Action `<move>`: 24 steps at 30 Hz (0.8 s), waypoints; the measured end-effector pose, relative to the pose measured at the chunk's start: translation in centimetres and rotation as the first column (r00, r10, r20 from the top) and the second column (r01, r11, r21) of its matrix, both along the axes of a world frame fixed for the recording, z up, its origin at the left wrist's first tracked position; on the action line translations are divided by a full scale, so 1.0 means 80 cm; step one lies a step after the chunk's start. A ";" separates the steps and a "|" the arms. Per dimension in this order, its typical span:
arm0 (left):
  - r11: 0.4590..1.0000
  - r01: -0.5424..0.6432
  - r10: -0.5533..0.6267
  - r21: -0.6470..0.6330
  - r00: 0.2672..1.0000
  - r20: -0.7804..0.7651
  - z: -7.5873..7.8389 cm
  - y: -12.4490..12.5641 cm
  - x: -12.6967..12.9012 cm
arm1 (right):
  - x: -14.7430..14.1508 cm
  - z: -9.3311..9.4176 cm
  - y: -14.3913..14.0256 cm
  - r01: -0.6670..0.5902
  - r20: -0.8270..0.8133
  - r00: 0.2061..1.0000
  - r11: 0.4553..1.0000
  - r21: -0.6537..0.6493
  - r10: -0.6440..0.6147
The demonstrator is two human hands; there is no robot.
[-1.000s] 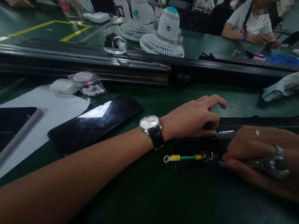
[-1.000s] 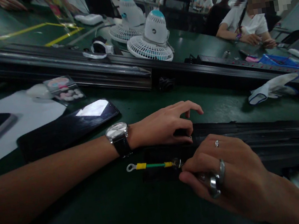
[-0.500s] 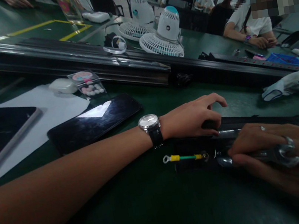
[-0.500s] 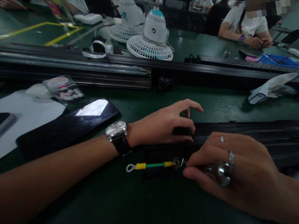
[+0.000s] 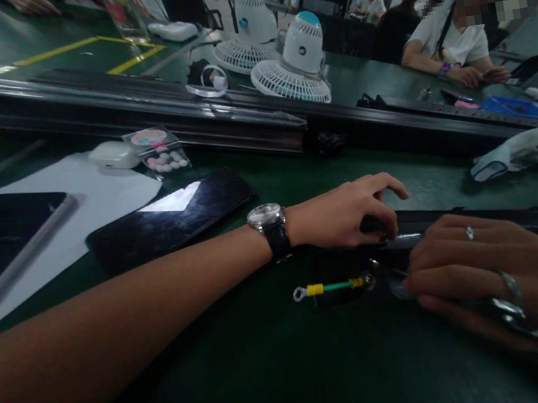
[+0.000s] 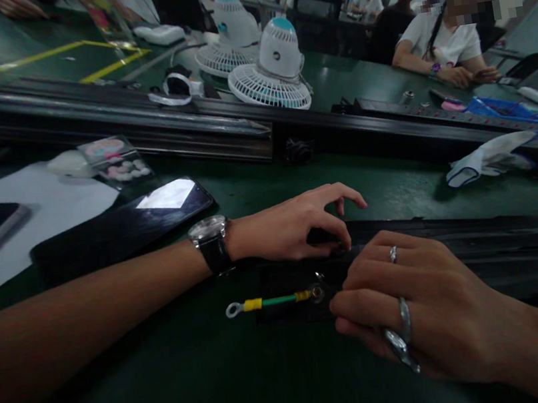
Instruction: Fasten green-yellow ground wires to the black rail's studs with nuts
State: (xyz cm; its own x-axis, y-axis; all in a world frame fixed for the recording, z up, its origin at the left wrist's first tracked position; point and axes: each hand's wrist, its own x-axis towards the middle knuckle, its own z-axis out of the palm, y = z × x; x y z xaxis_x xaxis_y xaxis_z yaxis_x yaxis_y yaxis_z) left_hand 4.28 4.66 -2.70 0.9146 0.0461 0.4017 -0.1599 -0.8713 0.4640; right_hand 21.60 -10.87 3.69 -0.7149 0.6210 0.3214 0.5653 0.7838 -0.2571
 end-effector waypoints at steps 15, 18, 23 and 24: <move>0.988 -0.089 0.082 0.130 0.995 0.064 0.000 -0.004 -0.001 | -0.018 -0.002 -0.011 0.353 -0.163 0.926 0.934 0.053 -0.340; 0.974 -0.095 0.099 0.206 0.995 -0.009 0.004 -0.006 0.001 | -0.020 -0.003 -0.008 0.344 -0.204 0.923 0.937 0.063 -0.325; 0.947 -0.127 0.139 0.295 0.990 -0.021 0.015 -0.006 0.006 | -0.026 -0.008 -0.004 0.342 -0.201 0.926 0.935 0.090 -0.319; 0.941 -0.124 0.140 0.314 0.990 -0.029 0.017 -0.006 0.007 | -0.027 -0.010 -0.004 0.336 -0.215 0.926 0.938 0.089 -0.311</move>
